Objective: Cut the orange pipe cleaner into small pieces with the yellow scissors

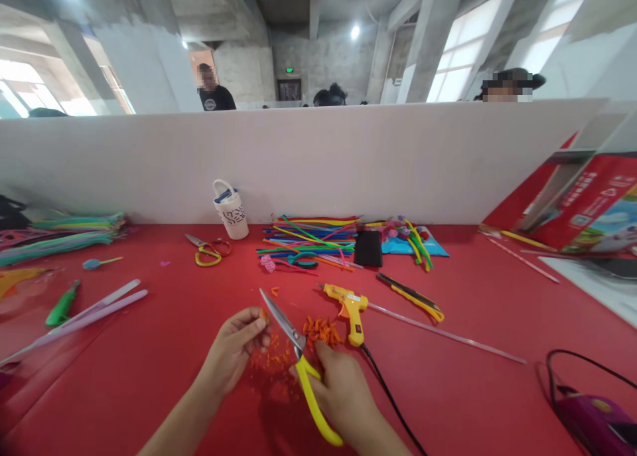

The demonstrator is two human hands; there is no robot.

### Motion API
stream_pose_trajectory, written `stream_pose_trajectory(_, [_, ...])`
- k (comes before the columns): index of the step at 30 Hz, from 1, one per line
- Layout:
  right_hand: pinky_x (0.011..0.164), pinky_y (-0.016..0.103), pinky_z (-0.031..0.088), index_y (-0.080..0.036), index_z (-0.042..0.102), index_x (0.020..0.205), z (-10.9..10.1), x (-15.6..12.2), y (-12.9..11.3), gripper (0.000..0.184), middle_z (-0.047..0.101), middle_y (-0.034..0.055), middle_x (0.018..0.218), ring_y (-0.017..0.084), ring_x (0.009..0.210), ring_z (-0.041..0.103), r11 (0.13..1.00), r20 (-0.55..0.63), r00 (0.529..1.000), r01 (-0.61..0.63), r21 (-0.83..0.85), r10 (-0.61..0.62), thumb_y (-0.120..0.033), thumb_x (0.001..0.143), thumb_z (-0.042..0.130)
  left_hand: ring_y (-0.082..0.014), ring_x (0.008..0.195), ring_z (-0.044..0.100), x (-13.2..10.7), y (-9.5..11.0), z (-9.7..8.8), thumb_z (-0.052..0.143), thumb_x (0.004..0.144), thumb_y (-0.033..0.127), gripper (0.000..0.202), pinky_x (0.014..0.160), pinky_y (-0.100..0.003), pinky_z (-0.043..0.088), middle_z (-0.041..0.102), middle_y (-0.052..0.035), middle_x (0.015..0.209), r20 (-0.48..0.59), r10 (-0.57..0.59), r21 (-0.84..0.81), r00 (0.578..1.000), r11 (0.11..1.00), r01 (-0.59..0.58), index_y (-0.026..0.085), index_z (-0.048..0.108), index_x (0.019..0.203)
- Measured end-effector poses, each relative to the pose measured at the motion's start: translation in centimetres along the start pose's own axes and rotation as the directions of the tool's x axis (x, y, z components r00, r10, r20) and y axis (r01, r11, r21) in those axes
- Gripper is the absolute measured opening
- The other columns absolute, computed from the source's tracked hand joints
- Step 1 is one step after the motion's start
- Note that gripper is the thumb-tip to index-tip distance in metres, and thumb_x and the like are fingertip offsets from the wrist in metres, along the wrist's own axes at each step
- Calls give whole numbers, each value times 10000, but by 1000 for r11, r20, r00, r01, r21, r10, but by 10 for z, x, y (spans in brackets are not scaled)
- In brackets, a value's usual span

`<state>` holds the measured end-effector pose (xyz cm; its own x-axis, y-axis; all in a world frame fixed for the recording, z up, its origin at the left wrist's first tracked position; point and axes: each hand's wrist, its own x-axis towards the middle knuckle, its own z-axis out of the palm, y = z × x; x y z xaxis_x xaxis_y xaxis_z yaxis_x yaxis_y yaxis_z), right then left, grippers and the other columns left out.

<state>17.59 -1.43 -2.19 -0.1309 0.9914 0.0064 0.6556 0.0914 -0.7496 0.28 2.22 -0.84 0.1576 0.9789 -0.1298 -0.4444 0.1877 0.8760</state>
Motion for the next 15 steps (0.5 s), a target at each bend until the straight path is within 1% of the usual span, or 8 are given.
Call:
stream_pose_trajectory(1, [427,217,196,-206,358,552,0,2,-3,304,364,-61,480,86,435,324,987,-7,1000,-29,159,30,-431,678,520,-77,448,525,-1,-1,1,616,659,195,86,435,-173,393,601,-9,561,26,-37,10,999,999,37,125,567,669])
stream_pose_trajectory(2, [421,211,208,-205,359,553,0,3,-6,304,337,-69,480,79,434,310,945,3,998,-60,323,62,-428,662,534,-81,442,528,-2,-4,3,619,656,197,94,427,-177,392,605,-16,565,59,-83,22,995,996,81,123,563,674])
stream_pose_trajectory(4, [395,200,229,-201,391,604,-1,5,-12,278,318,-82,465,66,404,295,885,34,996,-90,456,84,-442,671,511,-86,427,528,-5,-9,7,619,652,205,103,416,-183,393,610,-22,564,136,-178,62,975,983,171,123,561,674])
stream_pose_trajectory(6, [356,192,235,-192,436,702,-1,6,-16,265,321,-94,435,59,355,288,854,66,993,-116,508,95,-455,699,469,-88,411,524,-8,-14,10,616,651,220,111,401,-188,388,605,-22,548,201,-244,120,949,967,223,122,567,653])
stream_pose_trajectory(8, [330,186,237,-183,456,746,-2,6,-18,270,340,-98,413,56,326,294,827,95,990,-137,545,102,-448,700,477,-86,402,516,-10,-19,12,614,648,232,119,394,-188,384,592,-14,530,236,-271,184,933,955,231,118,582,640])
stream_pose_trajectory(10, [326,181,243,-182,456,694,-3,6,-17,256,361,-94,404,52,324,315,808,107,989,-149,570,106,-429,678,521,-80,397,506,-11,-20,13,618,639,220,107,398,-184,383,574,1,507,255,-280,243,926,945,219,118,590,622])
stream_pose_trajectory(12, [325,177,244,-189,428,630,-3,6,-15,260,363,-93,396,48,325,325,794,93,988,-153,588,122,-419,671,540,-77,397,505,-11,-19,13,619,634,198,81,404,-180,380,568,11,497,254,-282,279,925,937,209,127,586,613])
stream_pose_trajectory(15, [317,175,248,-197,401,614,-2,6,-12,277,327,-108,362,45,301,304,772,77,987,-161,615,144,-437,690,516,-77,394,505,-10,-16,10,623,629,197,78,400,-177,372,580,9,507,230,-276,266,933,940,213,138,573,620])
